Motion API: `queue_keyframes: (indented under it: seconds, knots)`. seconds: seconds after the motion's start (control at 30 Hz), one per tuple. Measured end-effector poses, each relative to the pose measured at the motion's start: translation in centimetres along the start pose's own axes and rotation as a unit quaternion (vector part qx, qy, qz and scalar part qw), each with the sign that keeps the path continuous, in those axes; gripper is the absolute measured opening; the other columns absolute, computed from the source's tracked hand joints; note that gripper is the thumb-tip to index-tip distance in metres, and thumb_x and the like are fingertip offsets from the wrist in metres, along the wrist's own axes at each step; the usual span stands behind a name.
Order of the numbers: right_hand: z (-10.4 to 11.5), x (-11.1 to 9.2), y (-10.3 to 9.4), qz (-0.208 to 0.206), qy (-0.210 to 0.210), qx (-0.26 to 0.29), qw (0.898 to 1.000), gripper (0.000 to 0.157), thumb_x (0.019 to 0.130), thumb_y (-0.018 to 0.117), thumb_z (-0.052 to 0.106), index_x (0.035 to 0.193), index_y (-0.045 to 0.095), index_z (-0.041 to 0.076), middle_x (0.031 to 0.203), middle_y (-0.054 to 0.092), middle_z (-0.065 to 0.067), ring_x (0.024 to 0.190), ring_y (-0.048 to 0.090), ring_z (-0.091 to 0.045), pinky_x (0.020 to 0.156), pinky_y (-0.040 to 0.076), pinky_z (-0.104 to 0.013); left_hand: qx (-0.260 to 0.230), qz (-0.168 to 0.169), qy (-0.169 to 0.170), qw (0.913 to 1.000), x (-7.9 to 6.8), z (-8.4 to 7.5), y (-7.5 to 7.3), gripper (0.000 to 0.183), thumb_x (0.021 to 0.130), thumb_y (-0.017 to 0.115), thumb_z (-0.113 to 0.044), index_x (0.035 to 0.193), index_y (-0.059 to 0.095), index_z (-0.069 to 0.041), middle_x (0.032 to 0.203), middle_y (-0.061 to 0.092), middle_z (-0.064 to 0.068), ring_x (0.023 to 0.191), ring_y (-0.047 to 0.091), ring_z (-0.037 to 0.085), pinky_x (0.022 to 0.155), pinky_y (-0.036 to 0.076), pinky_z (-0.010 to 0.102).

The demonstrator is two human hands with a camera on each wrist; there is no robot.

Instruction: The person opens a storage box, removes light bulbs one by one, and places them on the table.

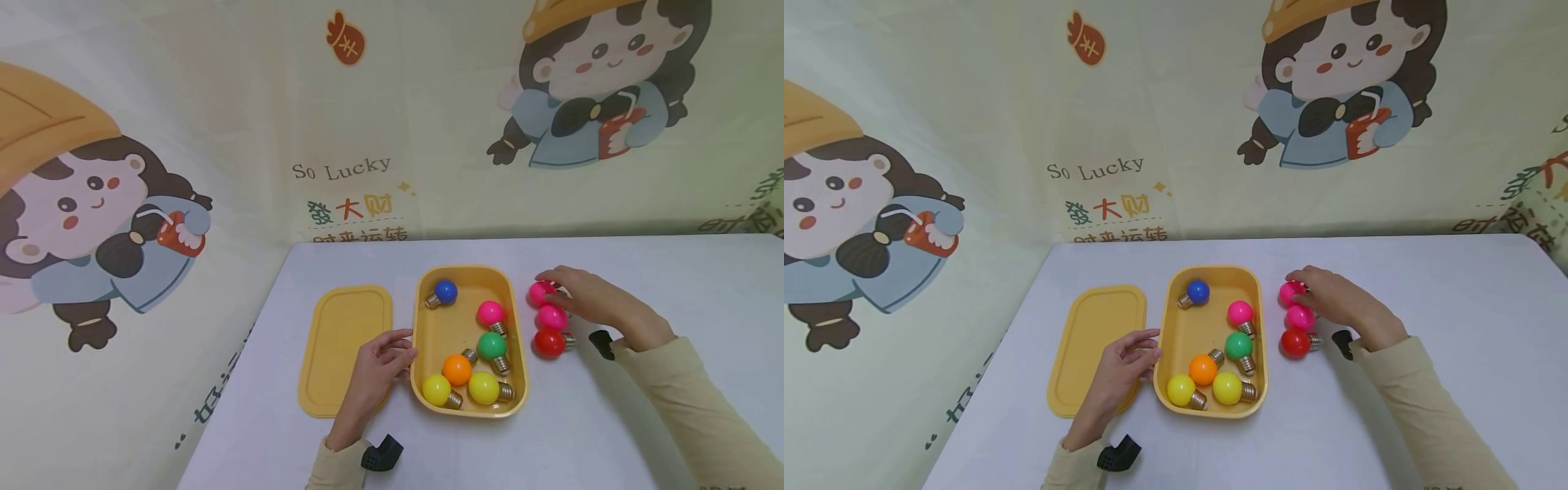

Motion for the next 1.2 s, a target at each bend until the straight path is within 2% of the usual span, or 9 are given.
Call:
queue_keyframes:
  seconds: [0.27,0.5,0.87,1.07,1.2]
  knots:
    - [0.2,0.1,-0.3,-0.006,-0.008,-0.011,1.0,0.05,0.088,0.074,0.017,0.131,0.057,-0.003,0.123,0.059,-0.024,0.111,0.057,-0.041,0.084,0.058,-0.051,-0.003,0.0,-0.001,1.0,0.0,-0.1,0.0,0.043,0.09,0.075,-0.023,0.128,0.064,-0.007,0.105,0.065,0.011,0.077,0.063,0.016,0.069,0.058,0.023]
    - [0.9,0.3,-0.7,-0.012,-0.004,-0.027,1.0,0.053,0.087,0.076,0.018,0.131,0.057,-0.002,0.128,0.054,-0.027,0.117,0.052,-0.045,0.083,0.058,-0.051,-0.005,0.002,-0.003,1.0,0.0,-0.1,0.0,0.042,0.09,0.074,-0.021,0.128,0.063,-0.006,0.106,0.065,0.011,0.075,0.063,0.016,0.069,0.058,0.023]
    - [3.8,0.3,-1.0,-0.039,-0.028,-0.041,0.998,0.045,0.089,0.073,0.011,0.131,0.059,0.001,0.129,0.055,-0.025,0.119,0.052,-0.042,0.088,0.056,-0.051,-0.002,0.0,-0.001,1.0,-0.2,-0.3,0.0,0.043,0.09,0.074,-0.022,0.128,0.063,-0.006,0.105,0.065,0.011,0.077,0.064,0.015,0.069,0.058,0.023]
    - [5.4,0.2,-0.9,-0.045,-0.029,-0.034,0.998,0.046,0.089,0.075,0.016,0.13,0.06,0.004,0.131,0.055,-0.022,0.119,0.053,-0.039,0.087,0.057,-0.05,-0.006,0.005,0.01,0.9999,-0.2,-0.5,0.1,0.043,0.091,0.073,-0.019,0.129,0.062,-0.003,0.107,0.064,0.014,0.074,0.063,0.013,0.068,0.058,0.023]
    - [6.7,0.1,-0.9,-0.057,-0.051,-0.041,0.996,0.044,0.089,0.074,0.016,0.129,0.061,0.004,0.129,0.057,-0.02,0.118,0.055,-0.037,0.089,0.056,-0.05,-0.015,0.007,0.011,0.9998,-0.3,-0.6,0.2,0.043,0.091,0.073,-0.016,0.129,0.062,-0.001,0.107,0.064,0.015,0.073,0.062,0.013,0.067,0.058,0.022]
Point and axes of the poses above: each hand's wrist, its own x-axis towards the middle knuckle, its own y-axis out of the palm, z = x × y, the point moved 7 cm from there along x, towards the middle knuckle
